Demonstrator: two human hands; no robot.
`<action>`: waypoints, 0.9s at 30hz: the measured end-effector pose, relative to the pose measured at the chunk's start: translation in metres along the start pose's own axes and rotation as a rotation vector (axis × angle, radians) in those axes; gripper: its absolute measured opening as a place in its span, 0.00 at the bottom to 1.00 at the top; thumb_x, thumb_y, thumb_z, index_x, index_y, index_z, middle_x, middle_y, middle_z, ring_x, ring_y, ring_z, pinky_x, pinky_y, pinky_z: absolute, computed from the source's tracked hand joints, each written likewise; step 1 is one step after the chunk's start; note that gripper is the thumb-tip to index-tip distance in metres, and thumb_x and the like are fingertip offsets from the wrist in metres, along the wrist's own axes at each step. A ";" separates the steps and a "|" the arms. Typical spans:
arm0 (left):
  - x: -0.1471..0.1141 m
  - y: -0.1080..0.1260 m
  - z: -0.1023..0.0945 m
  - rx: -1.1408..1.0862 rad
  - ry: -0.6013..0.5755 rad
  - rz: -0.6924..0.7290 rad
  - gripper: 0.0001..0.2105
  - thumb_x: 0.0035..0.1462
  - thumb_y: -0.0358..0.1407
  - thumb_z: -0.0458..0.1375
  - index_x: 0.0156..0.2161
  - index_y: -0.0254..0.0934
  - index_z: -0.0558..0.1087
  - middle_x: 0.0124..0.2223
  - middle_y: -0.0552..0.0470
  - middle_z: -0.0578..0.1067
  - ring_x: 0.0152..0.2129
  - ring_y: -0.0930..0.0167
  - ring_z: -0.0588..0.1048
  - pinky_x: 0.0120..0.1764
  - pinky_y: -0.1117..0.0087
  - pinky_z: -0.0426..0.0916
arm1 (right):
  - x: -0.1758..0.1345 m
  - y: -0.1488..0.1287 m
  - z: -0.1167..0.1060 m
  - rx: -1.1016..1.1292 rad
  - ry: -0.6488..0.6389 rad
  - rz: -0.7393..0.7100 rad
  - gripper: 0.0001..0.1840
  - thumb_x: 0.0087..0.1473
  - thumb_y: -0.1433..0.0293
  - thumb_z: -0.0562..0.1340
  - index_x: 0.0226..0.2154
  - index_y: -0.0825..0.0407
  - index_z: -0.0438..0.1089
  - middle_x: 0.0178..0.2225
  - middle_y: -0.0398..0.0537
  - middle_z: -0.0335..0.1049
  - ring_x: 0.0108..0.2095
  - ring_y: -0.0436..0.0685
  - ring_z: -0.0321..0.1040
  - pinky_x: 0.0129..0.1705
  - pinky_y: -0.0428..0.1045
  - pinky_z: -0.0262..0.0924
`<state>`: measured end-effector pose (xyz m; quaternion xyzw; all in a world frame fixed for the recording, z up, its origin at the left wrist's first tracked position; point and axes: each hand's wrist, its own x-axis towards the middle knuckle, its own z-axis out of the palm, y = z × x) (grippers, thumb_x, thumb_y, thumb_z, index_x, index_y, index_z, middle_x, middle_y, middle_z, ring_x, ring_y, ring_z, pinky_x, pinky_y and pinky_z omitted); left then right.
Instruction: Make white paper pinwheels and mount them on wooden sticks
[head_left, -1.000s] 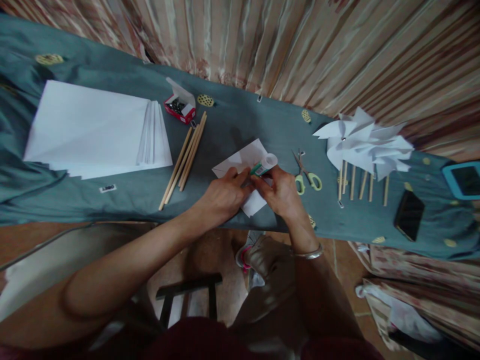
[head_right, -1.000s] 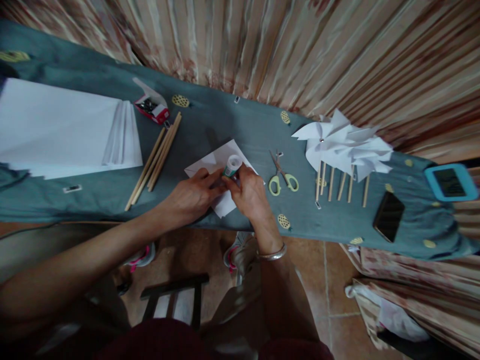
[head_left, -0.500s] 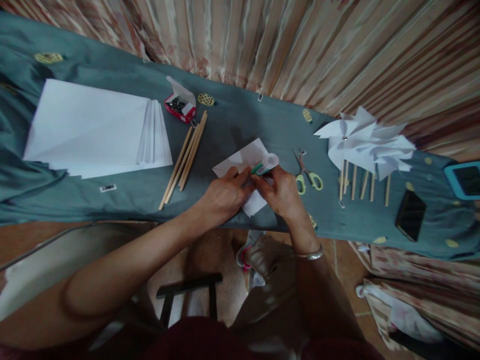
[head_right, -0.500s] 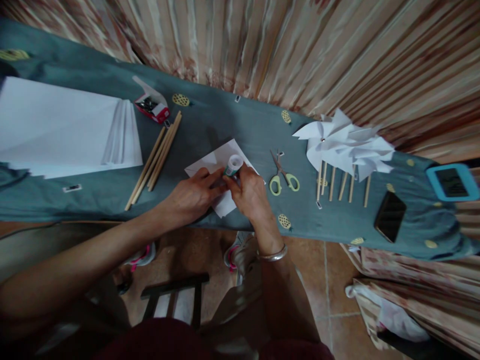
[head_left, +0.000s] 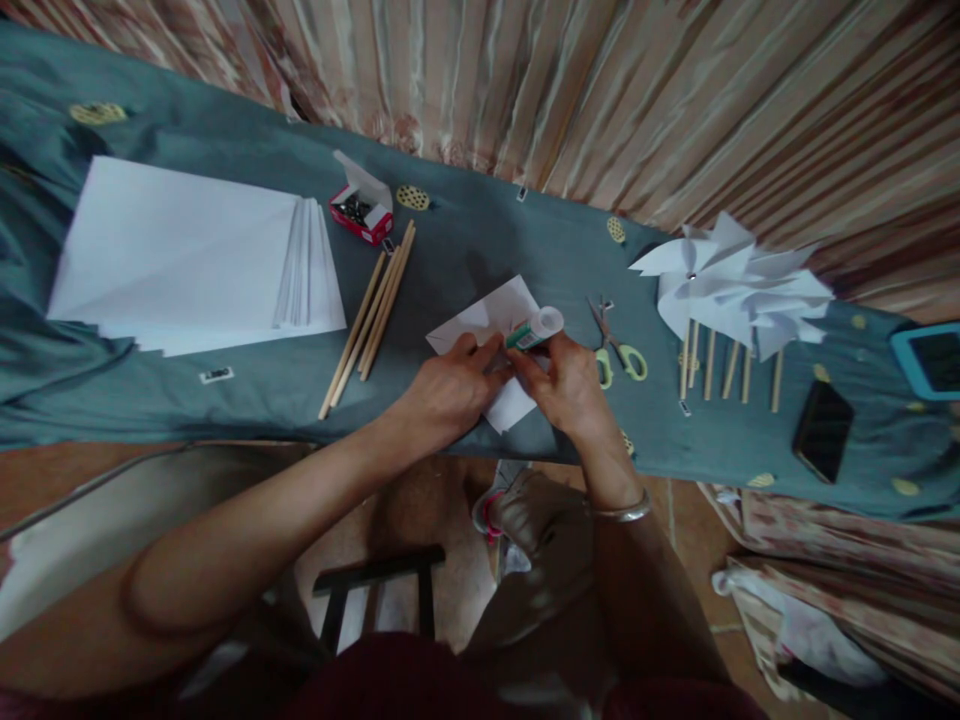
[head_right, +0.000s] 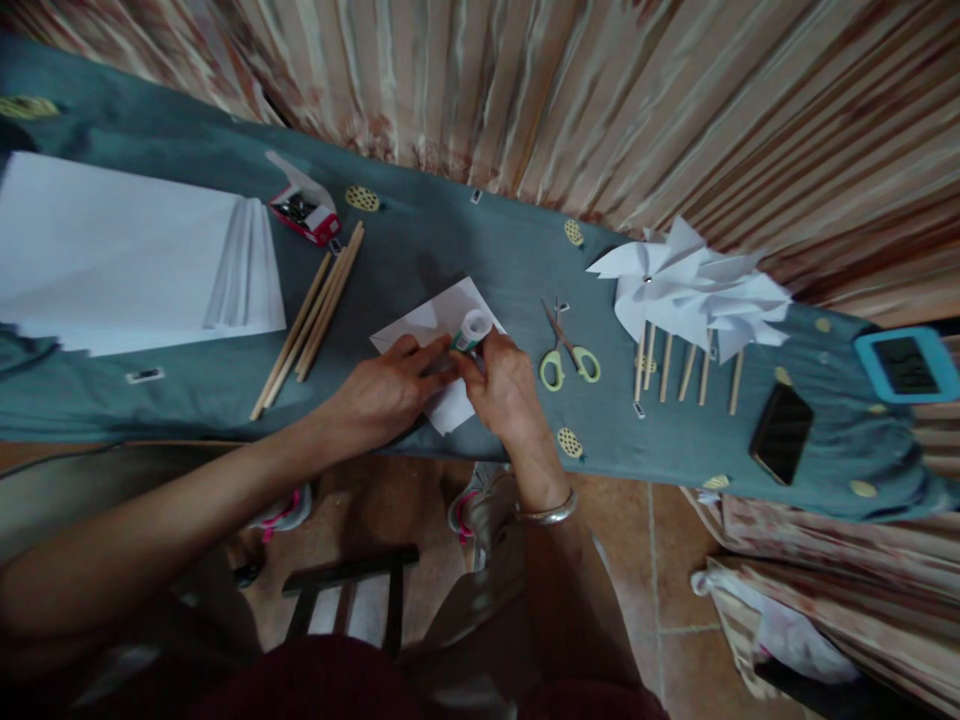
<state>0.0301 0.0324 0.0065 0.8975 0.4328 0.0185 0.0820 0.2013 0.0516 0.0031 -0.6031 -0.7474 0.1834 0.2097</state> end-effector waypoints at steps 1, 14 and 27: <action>0.000 0.000 0.000 0.002 0.003 -0.001 0.18 0.65 0.28 0.49 0.57 0.39 0.71 0.63 0.41 0.66 0.49 0.60 0.70 0.40 0.64 0.76 | 0.000 0.000 0.000 0.001 -0.002 0.000 0.11 0.55 0.63 0.61 0.36 0.54 0.72 0.32 0.55 0.77 0.32 0.61 0.72 0.35 0.53 0.64; 0.000 0.000 0.000 -0.002 -0.011 -0.010 0.19 0.65 0.29 0.49 0.58 0.39 0.70 0.64 0.40 0.66 0.50 0.59 0.70 0.38 0.65 0.74 | -0.001 -0.001 -0.003 0.008 0.000 0.032 0.10 0.55 0.63 0.62 0.35 0.53 0.72 0.32 0.55 0.78 0.33 0.62 0.73 0.36 0.54 0.65; -0.001 0.000 0.000 -0.017 -0.027 -0.016 0.19 0.65 0.28 0.49 0.59 0.41 0.69 0.64 0.40 0.64 0.52 0.58 0.70 0.40 0.63 0.75 | -0.001 0.001 -0.002 -0.012 0.012 0.027 0.10 0.55 0.63 0.62 0.35 0.52 0.72 0.32 0.54 0.78 0.34 0.62 0.74 0.36 0.55 0.65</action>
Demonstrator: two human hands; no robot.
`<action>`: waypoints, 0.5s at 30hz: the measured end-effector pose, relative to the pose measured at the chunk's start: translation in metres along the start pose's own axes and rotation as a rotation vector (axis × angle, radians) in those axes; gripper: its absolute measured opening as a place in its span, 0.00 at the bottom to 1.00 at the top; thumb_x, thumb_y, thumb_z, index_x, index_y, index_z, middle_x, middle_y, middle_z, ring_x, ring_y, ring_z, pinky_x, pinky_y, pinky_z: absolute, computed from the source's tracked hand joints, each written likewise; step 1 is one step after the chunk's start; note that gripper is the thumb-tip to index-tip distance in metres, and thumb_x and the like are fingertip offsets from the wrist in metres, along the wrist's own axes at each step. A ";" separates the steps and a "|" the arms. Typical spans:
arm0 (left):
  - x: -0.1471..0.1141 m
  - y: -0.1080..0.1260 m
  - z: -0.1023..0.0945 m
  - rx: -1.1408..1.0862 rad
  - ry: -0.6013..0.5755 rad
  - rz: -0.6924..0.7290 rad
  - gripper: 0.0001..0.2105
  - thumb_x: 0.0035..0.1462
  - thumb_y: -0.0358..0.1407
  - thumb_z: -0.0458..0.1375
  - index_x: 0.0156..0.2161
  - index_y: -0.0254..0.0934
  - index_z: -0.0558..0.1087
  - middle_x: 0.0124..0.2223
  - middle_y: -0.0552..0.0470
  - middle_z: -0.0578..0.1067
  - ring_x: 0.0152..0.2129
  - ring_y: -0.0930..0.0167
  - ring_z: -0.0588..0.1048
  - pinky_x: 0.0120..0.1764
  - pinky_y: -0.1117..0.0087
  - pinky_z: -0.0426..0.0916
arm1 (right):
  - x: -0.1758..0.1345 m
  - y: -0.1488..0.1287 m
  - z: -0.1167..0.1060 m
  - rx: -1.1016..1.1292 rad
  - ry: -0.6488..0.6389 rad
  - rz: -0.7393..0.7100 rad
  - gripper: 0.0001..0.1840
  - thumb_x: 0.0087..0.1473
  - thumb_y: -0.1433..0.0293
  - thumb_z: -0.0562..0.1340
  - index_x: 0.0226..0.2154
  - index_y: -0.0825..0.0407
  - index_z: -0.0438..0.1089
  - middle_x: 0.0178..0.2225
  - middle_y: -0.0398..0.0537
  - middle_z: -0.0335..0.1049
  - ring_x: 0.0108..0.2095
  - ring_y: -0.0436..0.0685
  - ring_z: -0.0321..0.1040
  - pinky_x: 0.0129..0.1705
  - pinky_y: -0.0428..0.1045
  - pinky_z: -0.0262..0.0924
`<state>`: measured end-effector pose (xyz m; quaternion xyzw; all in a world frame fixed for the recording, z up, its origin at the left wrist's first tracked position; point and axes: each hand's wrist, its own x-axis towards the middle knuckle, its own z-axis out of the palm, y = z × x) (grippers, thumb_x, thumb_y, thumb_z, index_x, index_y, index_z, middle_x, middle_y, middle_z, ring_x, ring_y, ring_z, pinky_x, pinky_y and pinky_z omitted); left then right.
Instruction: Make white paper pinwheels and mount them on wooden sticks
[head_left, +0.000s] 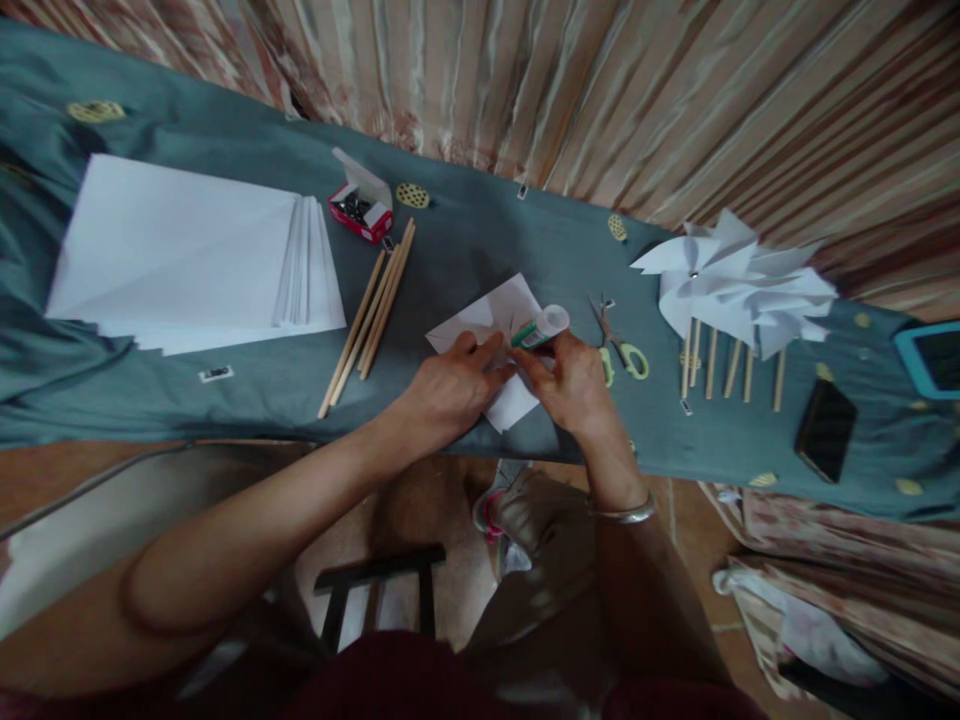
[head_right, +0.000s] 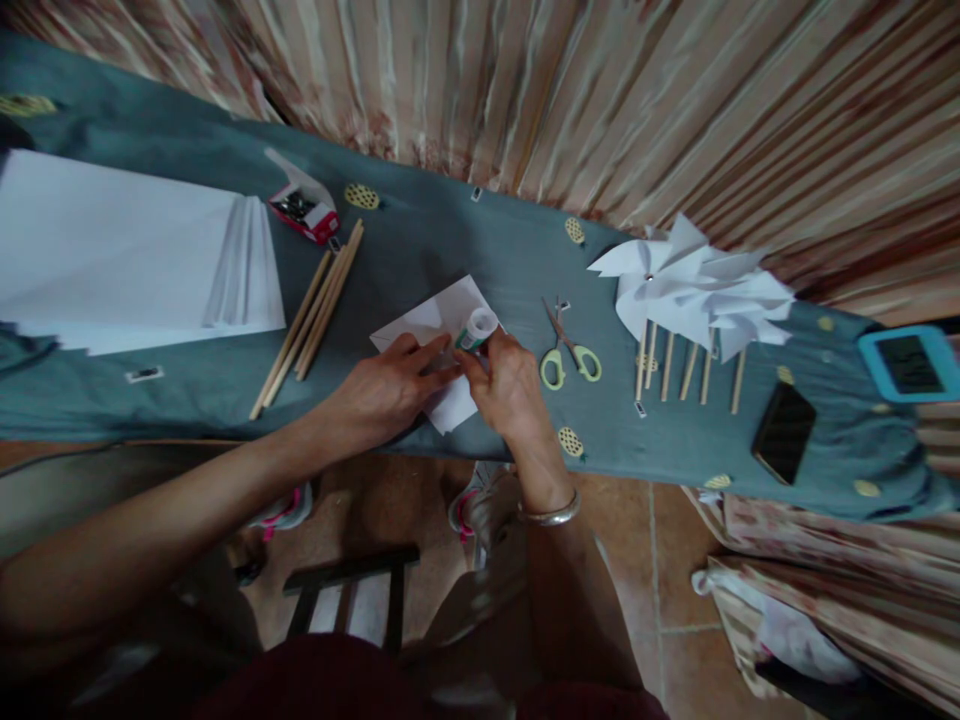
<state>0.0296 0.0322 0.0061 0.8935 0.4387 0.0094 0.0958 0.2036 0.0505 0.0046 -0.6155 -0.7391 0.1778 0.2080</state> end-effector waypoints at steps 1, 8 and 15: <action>0.000 0.000 0.000 0.001 -0.004 0.001 0.19 0.65 0.28 0.49 0.59 0.40 0.69 0.64 0.40 0.64 0.52 0.58 0.70 0.41 0.63 0.75 | 0.000 -0.001 0.000 -0.006 0.001 0.005 0.10 0.55 0.63 0.62 0.34 0.52 0.72 0.32 0.54 0.78 0.33 0.62 0.74 0.35 0.55 0.65; 0.000 0.000 0.000 0.002 -0.006 0.003 0.20 0.66 0.28 0.48 0.60 0.40 0.68 0.65 0.41 0.64 0.53 0.58 0.69 0.43 0.62 0.74 | -0.002 -0.004 -0.003 -0.020 -0.002 0.045 0.09 0.54 0.63 0.63 0.35 0.52 0.73 0.32 0.54 0.78 0.34 0.64 0.75 0.35 0.55 0.66; -0.001 0.000 0.002 0.016 0.028 0.014 0.20 0.65 0.28 0.49 0.60 0.40 0.68 0.63 0.40 0.65 0.51 0.58 0.70 0.41 0.63 0.75 | -0.002 -0.004 -0.004 -0.005 -0.016 0.068 0.10 0.53 0.63 0.63 0.33 0.53 0.73 0.31 0.54 0.78 0.32 0.64 0.75 0.35 0.56 0.66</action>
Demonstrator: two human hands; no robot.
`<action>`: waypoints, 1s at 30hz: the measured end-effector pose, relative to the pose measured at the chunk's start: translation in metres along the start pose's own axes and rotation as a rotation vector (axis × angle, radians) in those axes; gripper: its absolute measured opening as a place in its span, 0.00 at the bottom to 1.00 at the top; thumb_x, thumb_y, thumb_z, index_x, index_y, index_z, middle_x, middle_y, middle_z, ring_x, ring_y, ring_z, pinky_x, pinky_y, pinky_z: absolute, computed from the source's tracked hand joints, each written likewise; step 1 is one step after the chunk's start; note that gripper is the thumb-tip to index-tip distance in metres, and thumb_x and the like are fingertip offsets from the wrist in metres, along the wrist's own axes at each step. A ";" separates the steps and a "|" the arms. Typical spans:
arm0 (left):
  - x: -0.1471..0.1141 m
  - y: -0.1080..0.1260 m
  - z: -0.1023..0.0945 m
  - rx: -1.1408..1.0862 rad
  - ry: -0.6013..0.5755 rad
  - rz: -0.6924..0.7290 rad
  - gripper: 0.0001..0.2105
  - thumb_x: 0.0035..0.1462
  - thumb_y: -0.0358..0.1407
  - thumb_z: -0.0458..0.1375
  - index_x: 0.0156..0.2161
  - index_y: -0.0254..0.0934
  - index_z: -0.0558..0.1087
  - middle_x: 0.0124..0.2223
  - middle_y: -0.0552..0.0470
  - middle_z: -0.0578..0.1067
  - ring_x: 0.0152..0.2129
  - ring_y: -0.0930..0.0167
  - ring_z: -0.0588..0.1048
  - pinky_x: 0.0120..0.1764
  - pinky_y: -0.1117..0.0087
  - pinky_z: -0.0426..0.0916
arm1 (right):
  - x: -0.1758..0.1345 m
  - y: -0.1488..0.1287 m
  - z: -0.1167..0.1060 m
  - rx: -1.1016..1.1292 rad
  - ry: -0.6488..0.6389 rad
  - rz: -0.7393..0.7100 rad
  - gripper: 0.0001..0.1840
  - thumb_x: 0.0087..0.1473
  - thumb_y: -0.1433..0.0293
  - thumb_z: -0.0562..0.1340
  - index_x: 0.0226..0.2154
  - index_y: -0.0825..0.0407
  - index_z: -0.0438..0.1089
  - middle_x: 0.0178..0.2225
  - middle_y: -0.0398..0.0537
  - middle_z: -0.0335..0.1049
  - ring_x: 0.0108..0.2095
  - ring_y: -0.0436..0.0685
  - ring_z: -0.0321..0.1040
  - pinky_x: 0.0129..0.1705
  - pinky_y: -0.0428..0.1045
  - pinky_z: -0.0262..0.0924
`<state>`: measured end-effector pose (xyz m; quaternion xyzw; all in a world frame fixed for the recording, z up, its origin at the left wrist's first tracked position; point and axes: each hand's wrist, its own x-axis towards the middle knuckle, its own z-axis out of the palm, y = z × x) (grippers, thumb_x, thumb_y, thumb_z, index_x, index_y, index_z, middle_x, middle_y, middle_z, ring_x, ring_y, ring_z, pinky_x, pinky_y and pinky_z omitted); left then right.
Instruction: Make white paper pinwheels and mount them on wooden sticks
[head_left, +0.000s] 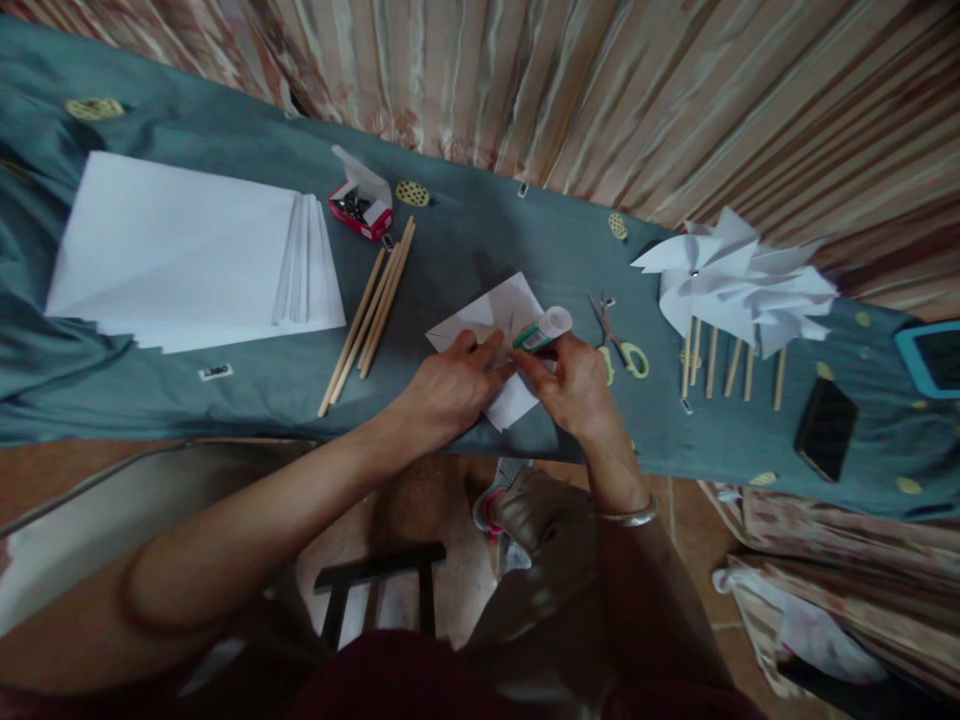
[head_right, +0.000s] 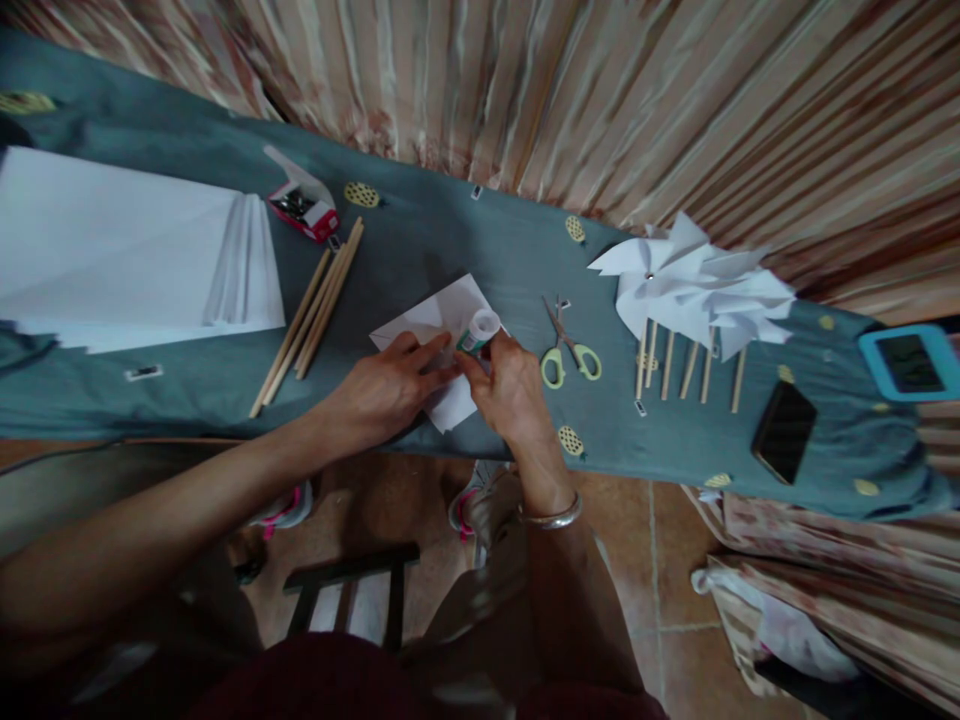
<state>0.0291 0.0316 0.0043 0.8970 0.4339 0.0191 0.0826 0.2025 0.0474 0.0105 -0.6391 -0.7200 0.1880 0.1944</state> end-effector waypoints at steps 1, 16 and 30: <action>0.000 0.000 0.001 0.002 0.002 0.002 0.20 0.65 0.28 0.49 0.60 0.40 0.68 0.64 0.40 0.65 0.52 0.58 0.70 0.41 0.63 0.75 | 0.000 0.000 0.000 0.011 0.001 0.005 0.10 0.53 0.63 0.63 0.33 0.53 0.73 0.31 0.54 0.78 0.32 0.64 0.75 0.34 0.56 0.66; 0.000 0.000 -0.005 -0.074 -0.063 -0.028 0.19 0.64 0.26 0.48 0.57 0.40 0.71 0.66 0.40 0.63 0.54 0.55 0.68 0.43 0.59 0.76 | 0.009 0.013 -0.011 1.437 0.120 0.297 0.08 0.47 0.64 0.71 0.29 0.49 0.74 0.32 0.42 0.78 0.36 0.50 0.75 0.47 0.49 0.71; -0.009 -0.032 -0.015 -1.380 0.417 -0.526 0.19 0.53 0.34 0.60 0.51 0.34 0.76 0.39 0.50 0.79 0.28 0.73 0.72 0.32 0.72 0.65 | 0.013 0.011 -0.019 1.529 0.134 0.264 0.09 0.47 0.65 0.70 0.34 0.49 0.76 0.37 0.45 0.79 0.45 0.54 0.75 0.53 0.52 0.69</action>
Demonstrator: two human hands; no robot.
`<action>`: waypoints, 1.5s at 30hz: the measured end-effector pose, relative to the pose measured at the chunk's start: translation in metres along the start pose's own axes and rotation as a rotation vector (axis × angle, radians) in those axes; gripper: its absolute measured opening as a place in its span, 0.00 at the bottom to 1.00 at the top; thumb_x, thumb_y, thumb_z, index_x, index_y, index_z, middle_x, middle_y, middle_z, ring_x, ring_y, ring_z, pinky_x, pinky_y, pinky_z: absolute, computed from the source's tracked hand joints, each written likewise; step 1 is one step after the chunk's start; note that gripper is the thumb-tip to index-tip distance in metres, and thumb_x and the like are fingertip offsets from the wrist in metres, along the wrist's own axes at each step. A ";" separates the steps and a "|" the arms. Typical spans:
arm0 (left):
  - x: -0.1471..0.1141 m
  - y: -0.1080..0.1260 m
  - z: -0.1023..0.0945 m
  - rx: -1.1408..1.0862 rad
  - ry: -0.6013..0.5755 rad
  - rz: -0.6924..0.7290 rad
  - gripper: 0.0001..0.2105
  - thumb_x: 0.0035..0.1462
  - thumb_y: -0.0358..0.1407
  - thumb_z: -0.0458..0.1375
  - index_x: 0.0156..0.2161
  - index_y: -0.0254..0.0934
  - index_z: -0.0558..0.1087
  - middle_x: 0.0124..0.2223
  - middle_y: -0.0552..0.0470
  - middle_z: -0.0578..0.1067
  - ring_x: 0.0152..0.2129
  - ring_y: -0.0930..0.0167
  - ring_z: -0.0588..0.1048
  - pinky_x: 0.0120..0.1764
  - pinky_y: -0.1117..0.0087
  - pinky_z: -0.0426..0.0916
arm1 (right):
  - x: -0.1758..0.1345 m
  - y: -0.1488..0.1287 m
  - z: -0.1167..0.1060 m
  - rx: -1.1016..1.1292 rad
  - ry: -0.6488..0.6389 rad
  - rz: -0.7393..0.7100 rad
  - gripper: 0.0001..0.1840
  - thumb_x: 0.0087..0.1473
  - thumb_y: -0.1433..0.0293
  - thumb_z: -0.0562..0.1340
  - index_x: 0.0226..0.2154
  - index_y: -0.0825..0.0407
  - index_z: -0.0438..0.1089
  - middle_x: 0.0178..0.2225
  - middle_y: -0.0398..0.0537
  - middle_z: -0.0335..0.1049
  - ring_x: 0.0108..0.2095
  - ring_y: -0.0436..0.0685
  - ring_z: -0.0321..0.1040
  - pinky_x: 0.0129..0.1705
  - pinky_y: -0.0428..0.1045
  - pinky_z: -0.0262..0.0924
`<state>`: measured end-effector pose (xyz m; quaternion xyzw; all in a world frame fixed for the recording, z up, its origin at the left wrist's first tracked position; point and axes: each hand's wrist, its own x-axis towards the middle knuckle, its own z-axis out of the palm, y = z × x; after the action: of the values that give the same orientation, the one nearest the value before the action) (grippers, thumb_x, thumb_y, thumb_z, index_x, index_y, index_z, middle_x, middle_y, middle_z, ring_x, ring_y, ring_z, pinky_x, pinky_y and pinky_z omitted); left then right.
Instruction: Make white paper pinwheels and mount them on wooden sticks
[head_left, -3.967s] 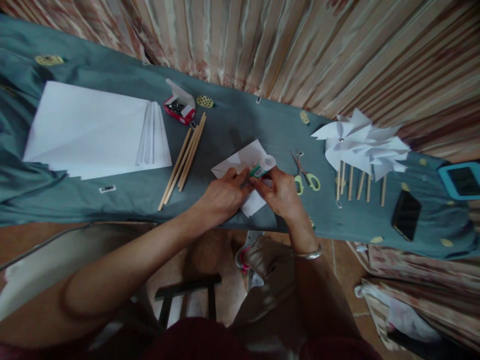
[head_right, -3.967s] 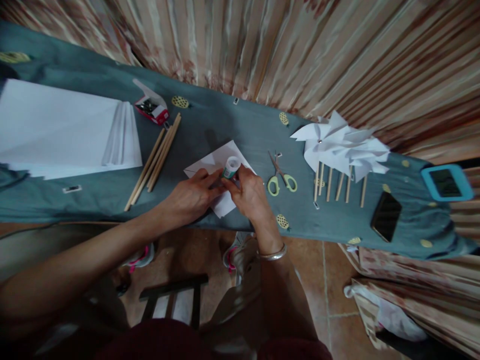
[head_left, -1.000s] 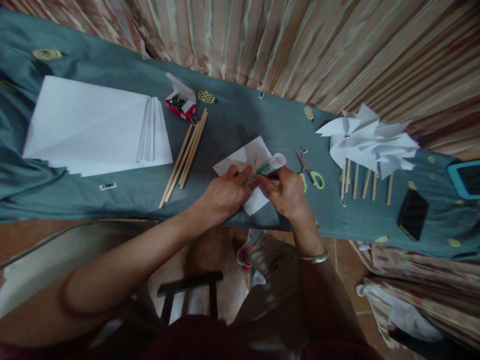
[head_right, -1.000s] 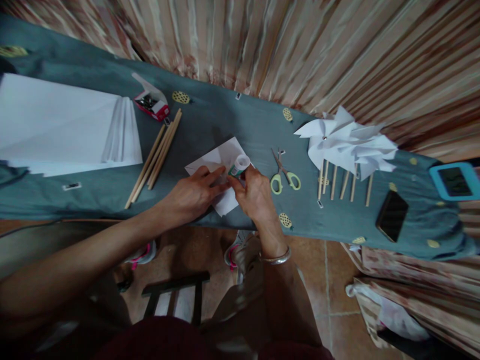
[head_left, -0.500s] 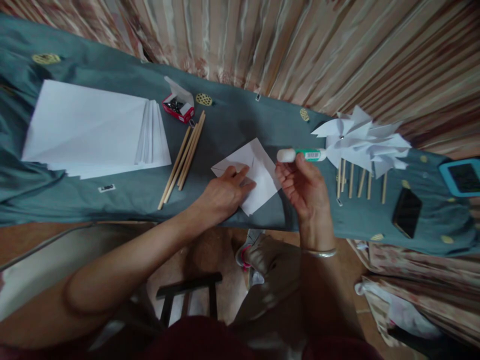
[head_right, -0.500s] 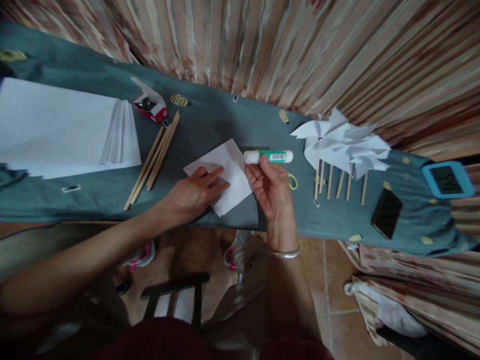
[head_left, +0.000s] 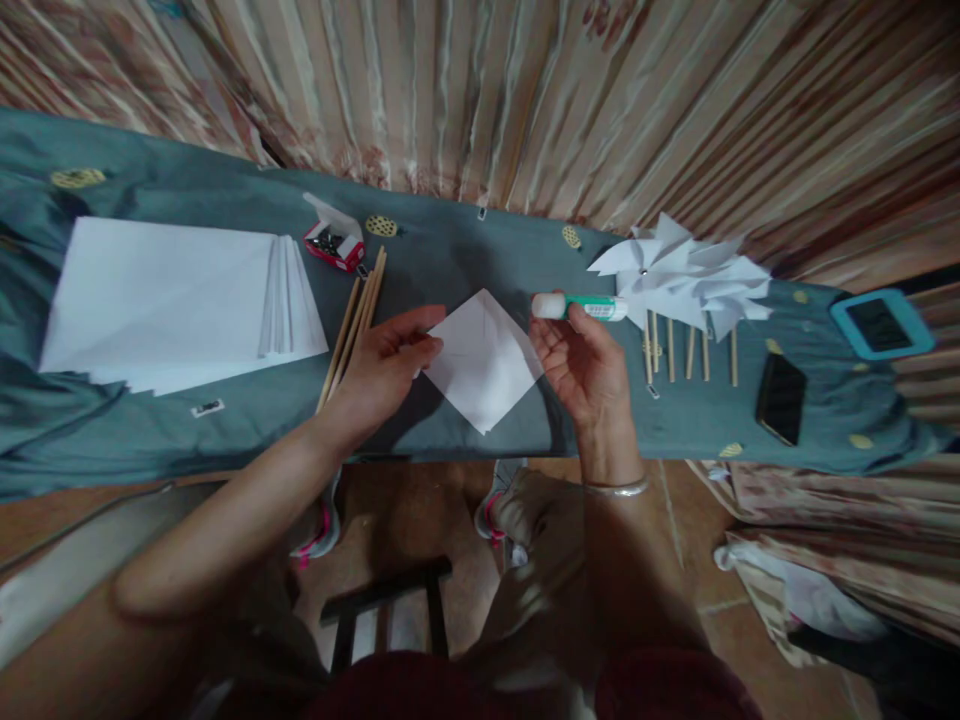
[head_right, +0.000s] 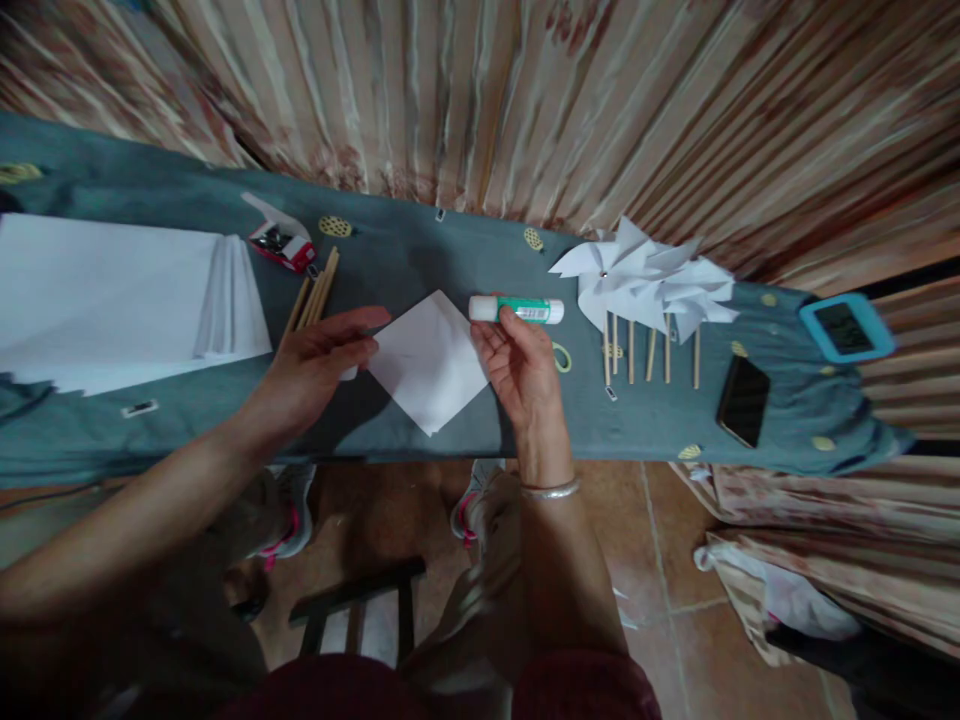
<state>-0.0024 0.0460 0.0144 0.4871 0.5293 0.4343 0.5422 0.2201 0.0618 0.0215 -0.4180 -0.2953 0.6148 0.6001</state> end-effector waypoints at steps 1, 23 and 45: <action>0.000 0.002 0.000 -0.101 0.017 -0.038 0.18 0.51 0.33 0.62 0.49 0.35 0.77 0.38 0.51 0.78 0.28 0.74 0.72 0.32 0.73 0.64 | 0.000 0.000 0.000 -0.009 -0.006 0.007 0.09 0.47 0.65 0.70 0.34 0.49 0.76 0.36 0.45 0.79 0.45 0.55 0.75 0.53 0.52 0.69; -0.003 0.038 -0.012 -0.921 0.221 -0.410 0.10 0.58 0.24 0.50 0.33 0.30 0.74 0.36 0.46 0.77 0.36 0.73 0.77 0.43 0.75 0.72 | -0.031 0.029 0.090 0.089 -0.130 0.120 0.14 0.36 0.66 0.76 0.30 0.49 0.78 0.33 0.42 0.80 0.34 0.51 0.75 0.37 0.45 0.73; -0.018 0.011 -0.041 0.395 0.018 0.206 0.12 0.49 0.38 0.65 0.40 0.36 0.76 0.32 0.54 0.77 0.28 0.70 0.72 0.32 0.70 0.65 | -0.029 0.033 0.088 0.036 -0.133 0.134 0.16 0.35 0.65 0.77 0.29 0.50 0.77 0.29 0.41 0.79 0.31 0.52 0.76 0.38 0.47 0.76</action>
<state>-0.0435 0.0322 0.0295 0.6313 0.5564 0.3797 0.3844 0.1249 0.0423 0.0393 -0.3843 -0.2947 0.6853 0.5439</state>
